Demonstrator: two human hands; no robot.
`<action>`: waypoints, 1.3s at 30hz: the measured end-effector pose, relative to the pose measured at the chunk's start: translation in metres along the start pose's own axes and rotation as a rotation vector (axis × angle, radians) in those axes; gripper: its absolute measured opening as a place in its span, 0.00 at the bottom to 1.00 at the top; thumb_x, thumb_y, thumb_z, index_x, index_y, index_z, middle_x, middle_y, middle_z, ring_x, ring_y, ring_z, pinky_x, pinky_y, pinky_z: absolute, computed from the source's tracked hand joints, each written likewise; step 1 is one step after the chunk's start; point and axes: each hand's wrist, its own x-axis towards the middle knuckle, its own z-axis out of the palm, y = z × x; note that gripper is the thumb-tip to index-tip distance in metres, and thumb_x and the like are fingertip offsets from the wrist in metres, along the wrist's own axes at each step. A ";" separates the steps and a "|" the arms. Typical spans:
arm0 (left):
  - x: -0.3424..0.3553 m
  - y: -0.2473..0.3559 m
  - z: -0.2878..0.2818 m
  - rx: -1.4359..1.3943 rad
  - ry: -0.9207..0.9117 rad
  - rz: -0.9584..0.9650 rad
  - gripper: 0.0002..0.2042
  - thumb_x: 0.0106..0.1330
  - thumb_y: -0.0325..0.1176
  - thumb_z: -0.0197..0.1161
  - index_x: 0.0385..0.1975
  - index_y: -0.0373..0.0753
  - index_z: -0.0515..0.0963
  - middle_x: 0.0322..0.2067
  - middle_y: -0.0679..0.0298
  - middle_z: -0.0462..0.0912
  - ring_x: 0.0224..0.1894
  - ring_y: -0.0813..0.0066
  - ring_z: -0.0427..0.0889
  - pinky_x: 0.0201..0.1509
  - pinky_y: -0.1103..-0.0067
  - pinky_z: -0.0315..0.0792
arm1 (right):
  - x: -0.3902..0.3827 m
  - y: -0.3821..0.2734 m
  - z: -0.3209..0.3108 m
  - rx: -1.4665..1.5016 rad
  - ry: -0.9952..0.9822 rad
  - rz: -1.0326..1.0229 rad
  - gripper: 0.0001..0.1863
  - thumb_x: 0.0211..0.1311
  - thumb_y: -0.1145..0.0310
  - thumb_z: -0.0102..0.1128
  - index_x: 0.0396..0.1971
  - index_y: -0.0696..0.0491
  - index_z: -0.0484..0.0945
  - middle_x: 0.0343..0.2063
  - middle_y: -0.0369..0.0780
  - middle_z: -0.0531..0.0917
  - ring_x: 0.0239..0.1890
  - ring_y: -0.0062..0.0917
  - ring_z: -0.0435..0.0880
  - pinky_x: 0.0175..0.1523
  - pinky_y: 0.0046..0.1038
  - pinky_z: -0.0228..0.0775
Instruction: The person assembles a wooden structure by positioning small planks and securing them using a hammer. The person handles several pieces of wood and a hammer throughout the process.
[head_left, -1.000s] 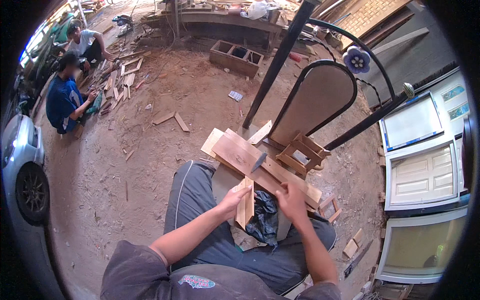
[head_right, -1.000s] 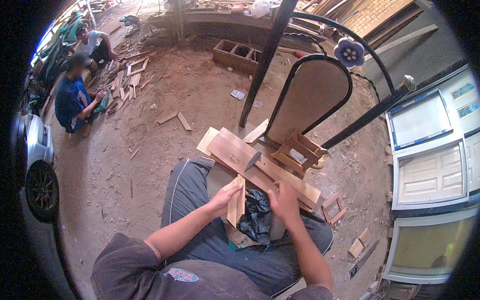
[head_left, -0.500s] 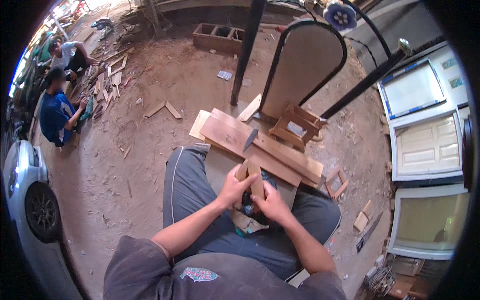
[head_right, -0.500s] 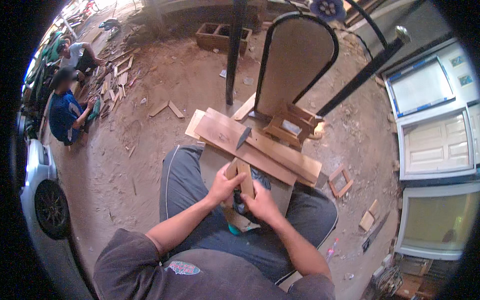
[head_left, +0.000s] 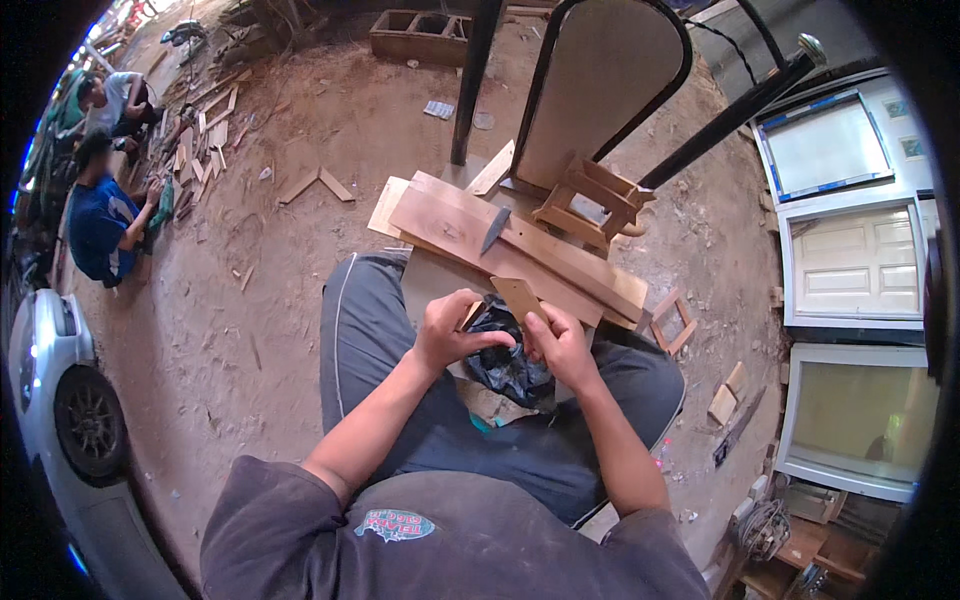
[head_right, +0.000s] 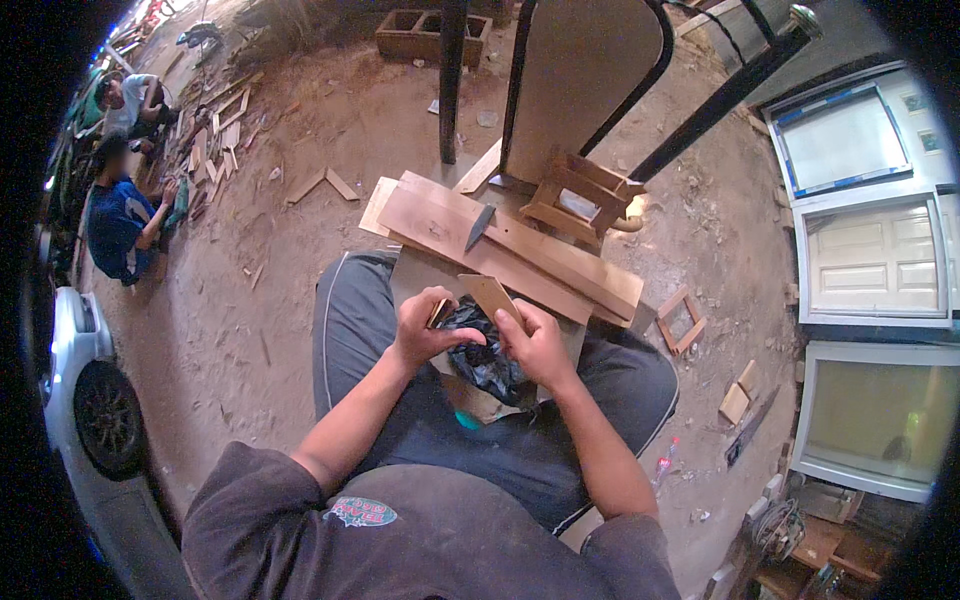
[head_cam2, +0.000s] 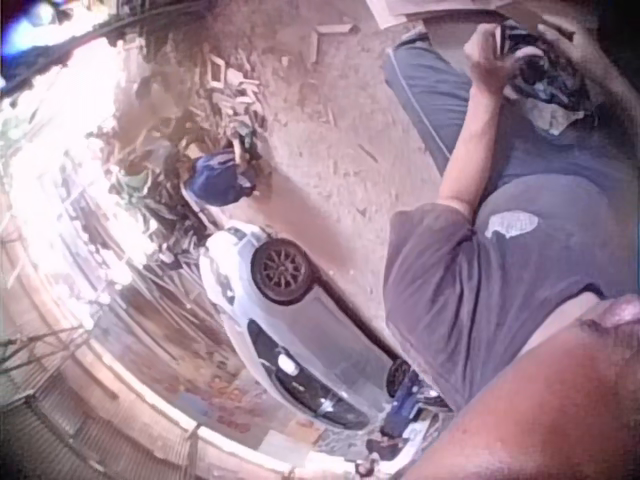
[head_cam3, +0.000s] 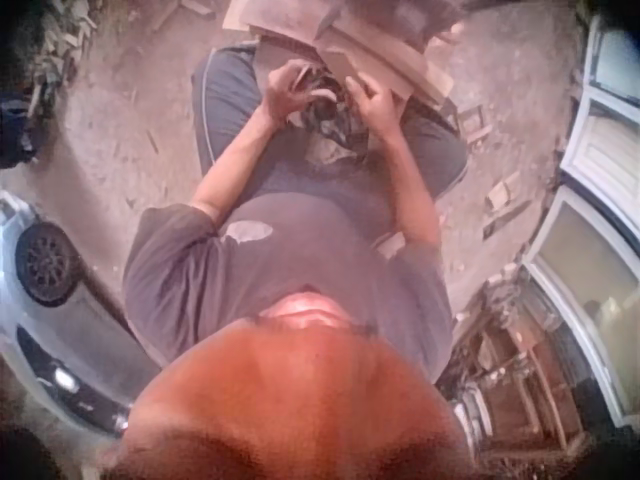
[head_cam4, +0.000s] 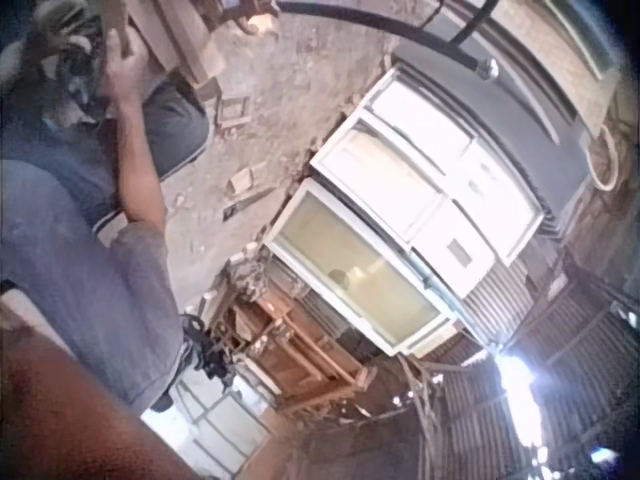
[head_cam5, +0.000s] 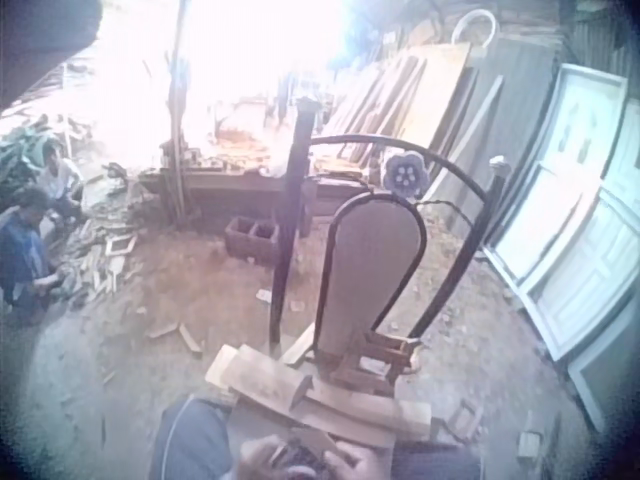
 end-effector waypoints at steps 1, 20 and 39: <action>-0.001 -0.001 -0.001 -0.032 -0.033 -0.039 0.34 0.39 0.53 0.88 0.37 0.38 0.74 0.22 0.67 0.75 0.22 0.77 0.73 0.26 0.79 0.69 | 0.001 -0.001 0.000 0.012 -0.020 -0.002 0.18 0.80 0.56 0.53 0.32 0.54 0.75 0.21 0.33 0.78 0.21 0.15 0.74 0.27 0.20 0.66; -0.004 -0.006 -0.010 -0.287 -0.330 -0.352 0.41 0.35 0.56 0.90 0.44 0.37 0.75 0.26 0.67 0.74 0.27 0.79 0.71 0.30 0.79 0.69 | 0.003 0.003 0.006 -0.234 -0.157 -0.229 0.24 0.76 0.53 0.59 0.23 0.57 0.80 0.12 0.37 0.69 0.16 0.16 0.65 0.23 0.28 0.58; -0.014 -0.025 -0.003 -0.541 -0.358 -0.556 0.43 0.35 0.56 0.89 0.49 0.37 0.75 0.22 0.75 0.69 0.23 0.88 0.62 0.26 0.84 0.55 | 0.004 -0.026 0.008 -0.611 -0.113 -0.405 0.31 0.48 0.40 0.81 0.17 0.54 0.76 0.12 0.43 0.73 0.13 0.32 0.73 0.23 0.31 0.65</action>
